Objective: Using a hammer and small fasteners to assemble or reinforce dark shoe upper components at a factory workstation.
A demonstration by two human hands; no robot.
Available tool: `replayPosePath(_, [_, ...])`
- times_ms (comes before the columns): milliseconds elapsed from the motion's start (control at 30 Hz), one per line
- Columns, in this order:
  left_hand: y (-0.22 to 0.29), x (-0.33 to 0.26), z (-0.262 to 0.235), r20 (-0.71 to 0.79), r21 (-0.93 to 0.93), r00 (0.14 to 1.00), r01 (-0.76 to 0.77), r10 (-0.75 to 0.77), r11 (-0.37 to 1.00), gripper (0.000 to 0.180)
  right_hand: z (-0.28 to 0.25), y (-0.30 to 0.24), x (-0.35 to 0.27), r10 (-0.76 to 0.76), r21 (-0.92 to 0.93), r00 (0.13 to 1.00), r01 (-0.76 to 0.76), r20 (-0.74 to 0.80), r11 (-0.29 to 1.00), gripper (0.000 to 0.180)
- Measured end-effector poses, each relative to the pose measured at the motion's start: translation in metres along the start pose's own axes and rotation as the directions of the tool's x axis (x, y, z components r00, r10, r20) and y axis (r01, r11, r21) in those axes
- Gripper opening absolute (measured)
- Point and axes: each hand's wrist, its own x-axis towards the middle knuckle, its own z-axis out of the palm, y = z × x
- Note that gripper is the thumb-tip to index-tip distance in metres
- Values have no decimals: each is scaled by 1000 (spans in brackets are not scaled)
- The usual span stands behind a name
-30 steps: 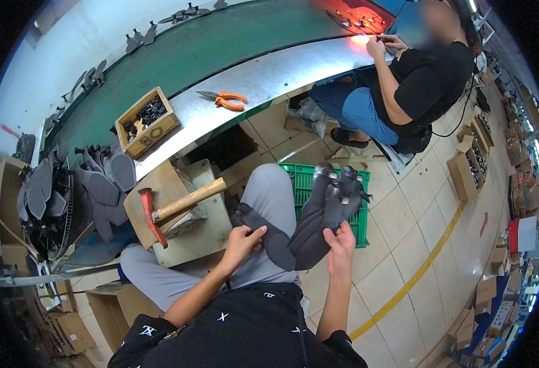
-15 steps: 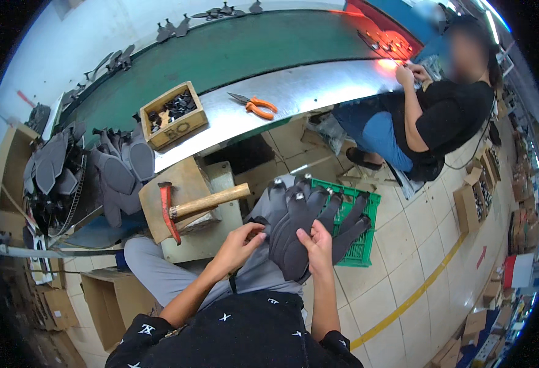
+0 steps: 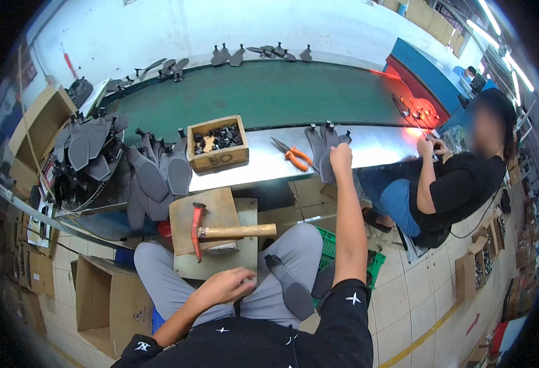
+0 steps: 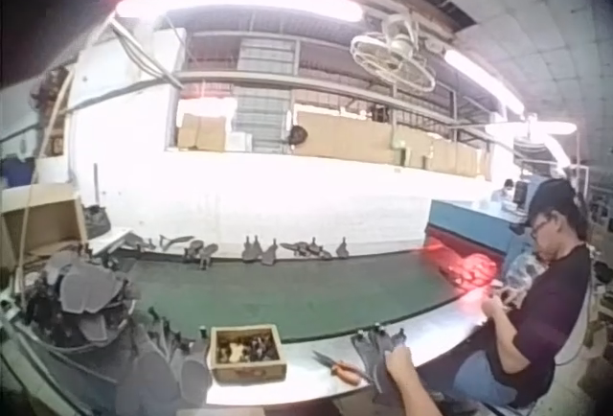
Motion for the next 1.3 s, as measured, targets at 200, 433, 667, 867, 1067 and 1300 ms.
replayPosePath(200, [9,-22,-26,107,208,987,98,-122,973,34,-2,-6,1,90,-137,994,-81,55,987,43])
replayPosePath(433, [25,-33,-48,174,197,983,28,-63,980,38,-26,-22,-21,-31,-273,999,18,-44,962,66])
replayPosePath(667, [32,-28,-83,-57,177,997,-34,45,984,33,-54,1,6,-159,-168,984,144,-80,975,39])
replayPosePath(867, [58,-18,-130,-733,-232,675,-138,-80,963,43,-102,-145,-161,-493,923,850,18,188,383,21])
replayPosePath(1067, [45,1,-157,-821,194,514,-156,247,969,20,-129,-192,-334,-749,895,490,-279,445,350,22])
replayPosePath(1300, [3,-1,-137,-675,-37,738,-46,9,998,29,-90,-150,-308,-806,229,555,774,207,591,78])
